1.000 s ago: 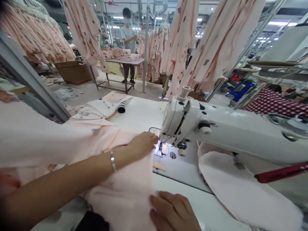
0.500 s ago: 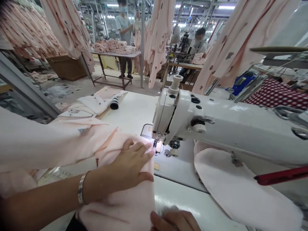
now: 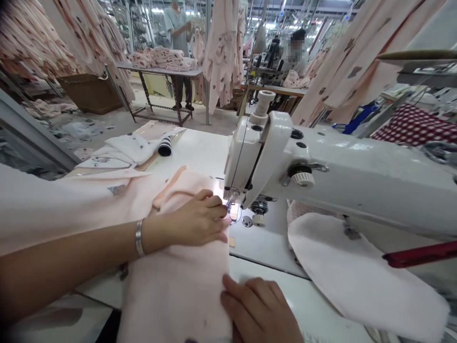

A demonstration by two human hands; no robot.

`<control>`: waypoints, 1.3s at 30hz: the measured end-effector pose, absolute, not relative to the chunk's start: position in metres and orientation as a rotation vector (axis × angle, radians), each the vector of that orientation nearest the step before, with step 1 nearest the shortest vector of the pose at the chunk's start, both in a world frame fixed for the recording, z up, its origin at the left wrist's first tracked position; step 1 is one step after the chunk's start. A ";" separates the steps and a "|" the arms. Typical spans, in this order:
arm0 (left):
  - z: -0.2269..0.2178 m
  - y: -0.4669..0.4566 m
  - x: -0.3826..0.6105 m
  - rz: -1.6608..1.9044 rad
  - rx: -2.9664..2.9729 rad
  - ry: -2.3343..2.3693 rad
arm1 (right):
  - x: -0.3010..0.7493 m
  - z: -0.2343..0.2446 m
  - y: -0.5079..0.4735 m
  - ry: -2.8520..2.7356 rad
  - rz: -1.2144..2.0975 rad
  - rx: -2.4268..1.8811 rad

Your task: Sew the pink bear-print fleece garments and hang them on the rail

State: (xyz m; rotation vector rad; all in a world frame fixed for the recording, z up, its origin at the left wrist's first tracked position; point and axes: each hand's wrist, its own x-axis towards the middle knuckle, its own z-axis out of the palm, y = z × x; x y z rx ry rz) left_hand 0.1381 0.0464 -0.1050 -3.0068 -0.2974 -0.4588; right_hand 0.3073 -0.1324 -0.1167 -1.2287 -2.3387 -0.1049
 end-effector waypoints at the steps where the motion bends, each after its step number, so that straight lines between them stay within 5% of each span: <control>1: -0.100 0.046 0.139 -0.456 -3.008 -0.272 | 0.306 -0.115 -0.129 -2.317 -0.085 -1.247; 6: -0.079 -0.023 0.133 -0.582 -3.199 -0.646 | 0.296 -0.114 -0.124 -2.162 -0.039 -1.263; 12: -0.115 -0.090 0.124 -0.707 -3.115 -0.849 | 0.299 -0.117 -0.132 -2.155 0.089 -1.277; 20: -0.108 -0.075 0.102 -0.404 -3.228 -0.538 | 0.304 -0.113 -0.155 -2.428 0.025 -1.130; 39: -0.119 0.030 0.118 -0.531 -3.198 -0.180 | 0.322 -0.117 -0.076 -2.454 -0.024 -1.188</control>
